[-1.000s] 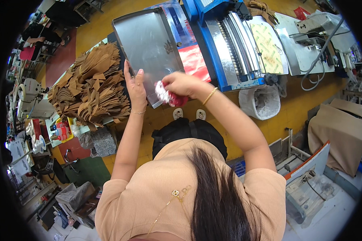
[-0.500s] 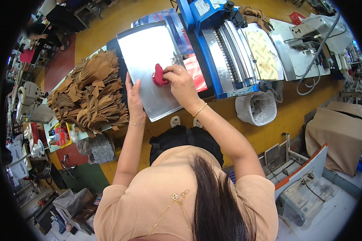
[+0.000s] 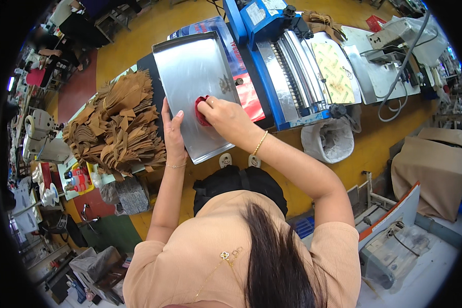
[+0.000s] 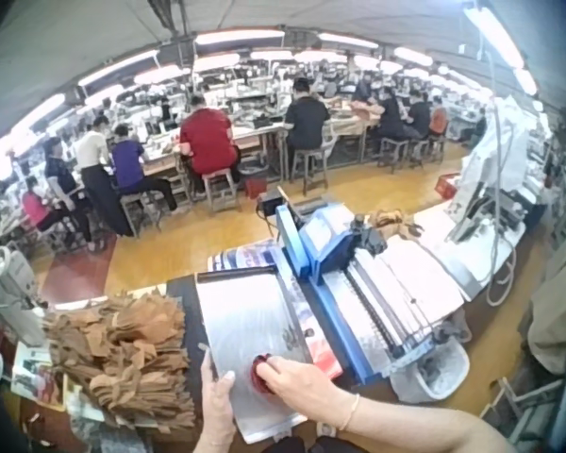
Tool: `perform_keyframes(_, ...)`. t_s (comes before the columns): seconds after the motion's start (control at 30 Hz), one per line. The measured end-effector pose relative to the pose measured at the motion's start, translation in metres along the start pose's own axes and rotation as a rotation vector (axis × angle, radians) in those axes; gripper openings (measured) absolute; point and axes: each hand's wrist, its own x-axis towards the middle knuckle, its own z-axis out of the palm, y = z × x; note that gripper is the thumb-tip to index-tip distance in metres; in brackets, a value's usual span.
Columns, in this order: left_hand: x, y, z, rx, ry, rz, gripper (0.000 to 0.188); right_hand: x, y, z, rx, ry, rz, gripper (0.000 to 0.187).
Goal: The person carries a rectangular metal tray and a waste bin through a workshop, then scrapes residue from the tray into the bin. They wipe the tray with a red cloth, scrape again, and continue wiping until the tray surface is clean.
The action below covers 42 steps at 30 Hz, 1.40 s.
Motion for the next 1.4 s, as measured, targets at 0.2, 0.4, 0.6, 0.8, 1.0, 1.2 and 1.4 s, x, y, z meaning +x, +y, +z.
perform_keyframes(0.2, 0.001, 0.006, -0.005, -0.117, -0.048, -0.06, 0.062, -0.003, -0.017, 0.004, -0.017, 0.096, -0.071, 0.035)
perform_keyframes(0.4, -0.014, 0.007, 0.007, -0.21, -0.23, -0.145, 0.059, 0.078, 0.024, 0.002, -0.121, 0.291, 0.01, 0.027)
perform_keyframes(0.6, -0.014, 0.005, 0.011, -0.218, -0.247, -0.124, 0.066, 0.125, 0.031, 0.017, -0.016, 0.341, 0.172, 0.011)
perform_keyframes(0.8, -0.006, 0.004, -0.006, -0.05, -0.145, -0.009, 0.07, 0.109, 0.007, 0.023, 0.305, 0.087, 0.119, 0.029)
perform_keyframes(1.0, 0.019, 0.009, -0.03, -0.127, -0.061, -0.022, 0.085, 0.06, -0.034, 0.021, 0.5, 0.015, 0.045, 0.026)
perform_keyframes(1.2, 0.014, 0.024, -0.005, -0.16, -0.257, -0.042, 0.076, 0.101, -0.01, -0.002, 0.509, 0.426, 0.21, 0.023)
perform_keyframes(1.4, 0.002, 0.041, 0.025, 0.062, -0.194, 0.018, 0.076, 0.126, 0.034, -0.063, 0.491, 0.575, 0.173, 0.027)
